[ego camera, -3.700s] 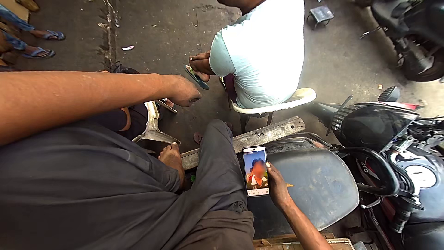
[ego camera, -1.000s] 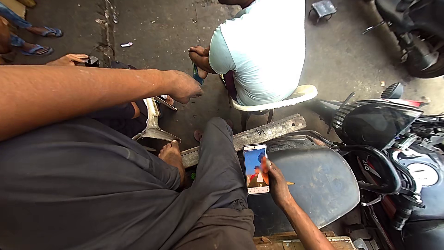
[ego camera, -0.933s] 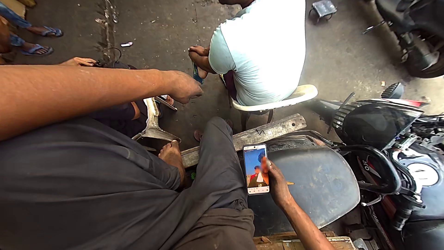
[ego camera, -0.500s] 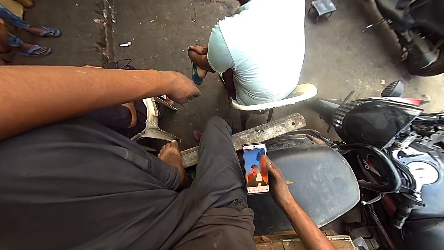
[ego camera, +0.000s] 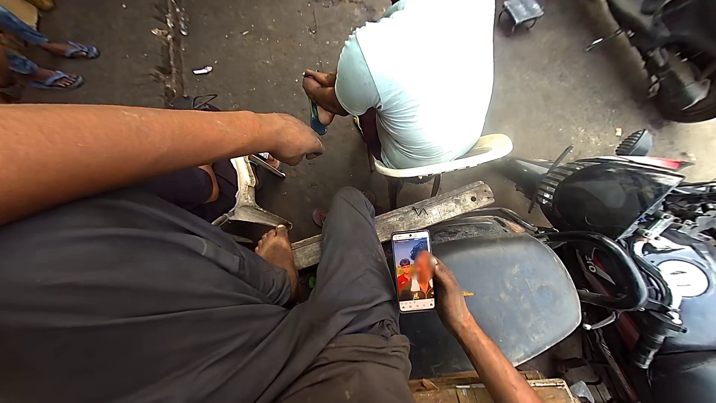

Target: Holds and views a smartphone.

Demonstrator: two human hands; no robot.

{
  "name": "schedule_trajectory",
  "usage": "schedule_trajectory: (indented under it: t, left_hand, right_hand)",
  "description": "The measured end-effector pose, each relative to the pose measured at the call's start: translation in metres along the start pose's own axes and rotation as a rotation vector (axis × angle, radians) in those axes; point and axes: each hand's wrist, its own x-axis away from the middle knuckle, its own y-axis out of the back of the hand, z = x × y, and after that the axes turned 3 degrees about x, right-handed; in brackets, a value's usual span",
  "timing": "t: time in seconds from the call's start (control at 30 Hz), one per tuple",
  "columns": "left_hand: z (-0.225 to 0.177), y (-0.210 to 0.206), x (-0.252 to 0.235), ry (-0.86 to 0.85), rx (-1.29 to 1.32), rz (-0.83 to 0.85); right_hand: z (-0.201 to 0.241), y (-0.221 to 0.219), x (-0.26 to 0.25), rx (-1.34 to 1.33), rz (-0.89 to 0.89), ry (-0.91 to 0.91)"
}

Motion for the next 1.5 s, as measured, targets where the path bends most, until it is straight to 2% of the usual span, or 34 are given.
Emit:
schedule_trajectory:
  t: [0.2, 1.5]
  left_hand:
    - [-0.0076, 0.0082, 0.0054, 0.052, 0.000, 0.051]
    - [-0.0054, 0.0081, 0.0055, 0.023, 0.003, 0.051]
  right_hand:
    - [-0.0009, 0.0000, 0.0002, 0.007, -0.003, 0.004]
    - [-0.0002, -0.0007, 0.0016, -0.022, -0.009, -0.015]
